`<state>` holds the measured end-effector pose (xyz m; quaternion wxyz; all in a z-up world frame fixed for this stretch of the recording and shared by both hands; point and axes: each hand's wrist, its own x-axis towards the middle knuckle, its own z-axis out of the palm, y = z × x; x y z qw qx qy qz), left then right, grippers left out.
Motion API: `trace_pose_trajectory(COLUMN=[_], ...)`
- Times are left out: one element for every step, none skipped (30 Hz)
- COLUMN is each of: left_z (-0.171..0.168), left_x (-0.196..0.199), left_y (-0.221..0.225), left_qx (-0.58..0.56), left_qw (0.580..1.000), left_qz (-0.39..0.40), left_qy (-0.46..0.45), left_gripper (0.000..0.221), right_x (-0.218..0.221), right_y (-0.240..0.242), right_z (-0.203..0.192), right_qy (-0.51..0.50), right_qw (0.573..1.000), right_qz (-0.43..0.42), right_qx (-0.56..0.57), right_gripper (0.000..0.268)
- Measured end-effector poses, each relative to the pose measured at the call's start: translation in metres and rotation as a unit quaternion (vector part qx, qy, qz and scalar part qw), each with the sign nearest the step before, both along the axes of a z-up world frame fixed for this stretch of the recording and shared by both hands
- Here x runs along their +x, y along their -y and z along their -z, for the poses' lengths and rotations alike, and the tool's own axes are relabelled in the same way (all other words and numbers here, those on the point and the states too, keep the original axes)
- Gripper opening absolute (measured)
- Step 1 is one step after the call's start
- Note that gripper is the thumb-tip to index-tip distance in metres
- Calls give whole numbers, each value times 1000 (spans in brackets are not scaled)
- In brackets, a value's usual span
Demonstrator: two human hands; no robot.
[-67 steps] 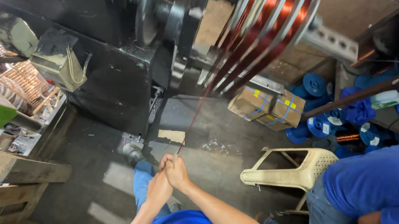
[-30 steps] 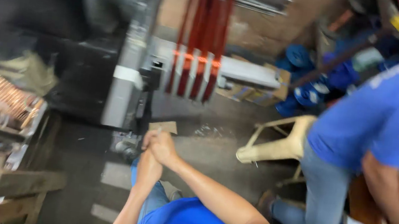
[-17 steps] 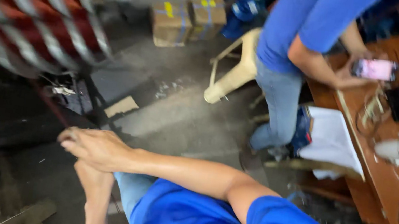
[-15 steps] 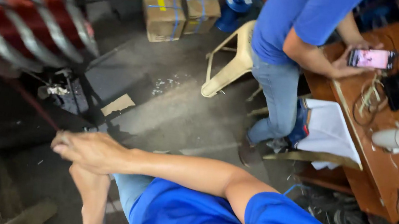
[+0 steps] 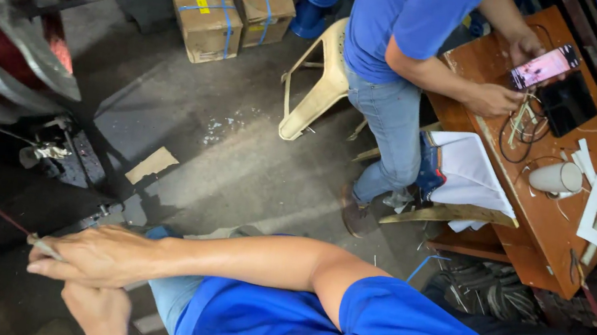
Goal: Guiding copper wire onto a rotating machine to create electrical coils
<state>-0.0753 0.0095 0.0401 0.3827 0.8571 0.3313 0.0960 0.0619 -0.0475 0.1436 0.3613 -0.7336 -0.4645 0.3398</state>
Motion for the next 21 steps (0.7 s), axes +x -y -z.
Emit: trace_pose_trajectory(left_z=[-1,-3,-5,-7,-10,-14,-17,-13,-10,-7,-3,0,4,7,11,15,17,20,23,26,30], left_x=[-1,1,1,1,2,4,6,5,4,2,0,-3,-6,-9,-11,-14,-15,-17,-17,-18,-20], left_y=[-1,0,-1,-1,-1,-1,0,-2,-4,-5,-8,-11,-14,-16,-19,-21,-23,-25,-26,-27,-28], left_qx=[3,3,7,11,11,5,-3,-3,0,3,2,6,10,10,14,19,19,24,27,26,30], left_qw=[1000,1000,1000,999,999,999,999,999,999,999,999,999,999,999,999,999,999,999,999,999,999], left_qz=[-12,-9,-23,-38,-38,-39,-41,-40,-40,-40,-41,-41,-41,-41,-42,-42,-42,-40,-38,-37,-35], left_qy=[7,7,14,20,19,18,17,17,17,18,18,18,19,19,20,20,19,19,20,19,19], left_gripper=[42,42,42,42,42,43,45,45,44,44,44,43,43,43,42,42,42,41,41,41,40], right_x=[1,3,2,2,2,3,4,3,3,2,0,-2,-4,-5,-5,-5,-6,-7,-7,-6,-6], right_y=[2,1,0,-2,-3,-4,-4,-7,-9,-11,-14,-16,-18,-18,-19,-20,-22,-23,-24,-23,-22], right_z=[-4,1,5,9,10,10,11,14,16,18,17,17,17,16,17,17,18,20,22,20,18], right_qy=[-16,-16,-12,-8,-9,-9,-8,-9,-6,-4,-4,6,16,16,15,14,13,9,4,3,-3], right_qw=[1000,1000,1000,1000,1000,1000,1000,1000,1000,1000,1000,1000,1000,1000,1000,1000,1000,1000,1000,1000,1000], right_qz=[-6,-3,-4,-5,-5,-9,-12,-12,-15,-17,-19,-18,-18,-19,-20,-21,-21,-24,-26,-25,-25], right_qx=[8,7,8,9,10,6,1,1,0,0,0,-4,-8,-8,-4,0,0,0,-2,-3,-6], right_gripper=[63,63,62,62,62,61,59,59,59,58,58,56,54,54,53,52,52,53,54,54,52])
